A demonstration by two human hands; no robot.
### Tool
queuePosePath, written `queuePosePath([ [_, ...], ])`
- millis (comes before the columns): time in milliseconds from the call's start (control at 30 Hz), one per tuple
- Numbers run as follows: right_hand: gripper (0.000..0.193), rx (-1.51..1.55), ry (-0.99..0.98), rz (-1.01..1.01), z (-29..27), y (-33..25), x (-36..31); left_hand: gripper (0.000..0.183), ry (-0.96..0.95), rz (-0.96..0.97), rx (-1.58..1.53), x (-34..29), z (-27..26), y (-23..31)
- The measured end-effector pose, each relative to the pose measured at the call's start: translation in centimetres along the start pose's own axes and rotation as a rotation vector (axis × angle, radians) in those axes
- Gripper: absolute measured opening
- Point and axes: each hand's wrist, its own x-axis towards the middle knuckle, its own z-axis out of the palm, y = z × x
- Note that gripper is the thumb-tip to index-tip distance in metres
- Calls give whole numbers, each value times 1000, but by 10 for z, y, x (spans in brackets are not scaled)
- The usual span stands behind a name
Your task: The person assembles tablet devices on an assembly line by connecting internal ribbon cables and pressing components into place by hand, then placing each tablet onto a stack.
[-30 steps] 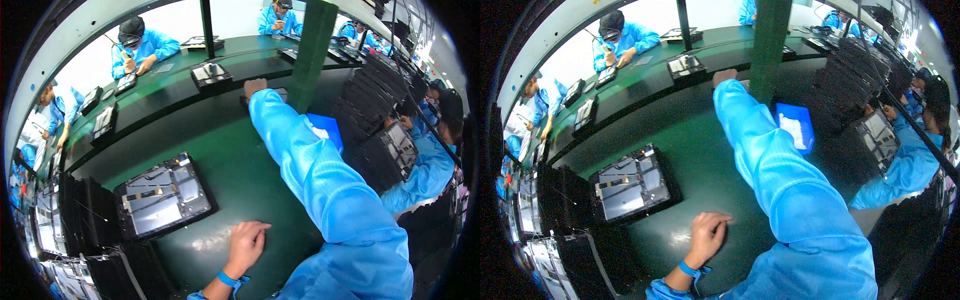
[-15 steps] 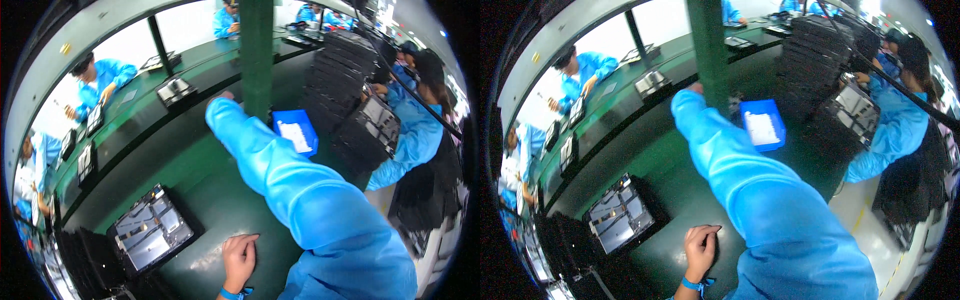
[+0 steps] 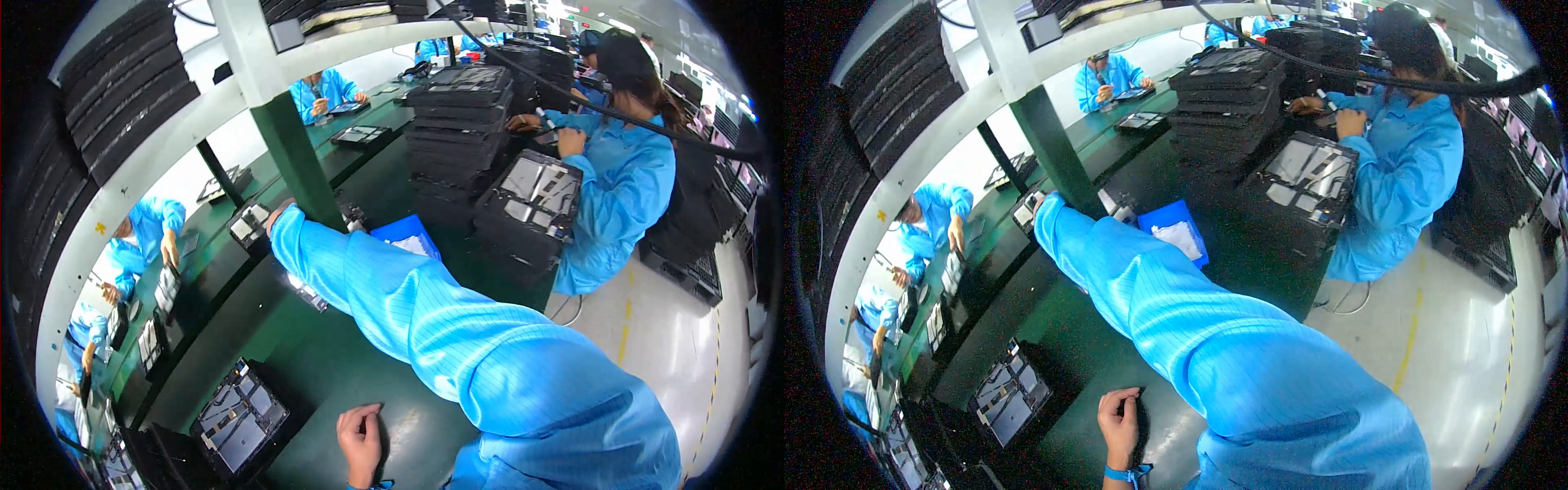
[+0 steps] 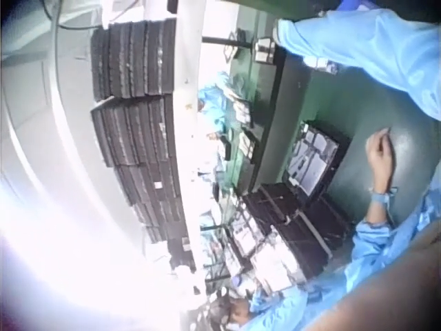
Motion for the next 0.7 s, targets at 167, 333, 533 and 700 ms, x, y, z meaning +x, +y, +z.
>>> queuePosePath([
  [167, 20, 33, 155, -106, -12, 2, 3, 13, -4, -3, -32, 2, 2, -1],
  [333, 17, 211, 519, -259, -69, -21, -56, 13, 47, -12, -25, -4, 1, -6],
  [533, 27, 484, 764, -303, -142, 14, -146, 12, 56, -96, -213, -2, 6, -10],
  [700, 27, 841, 936, -424, -172, 25, -178, 14, 227, -203, -480, 1, 4, -10],
])
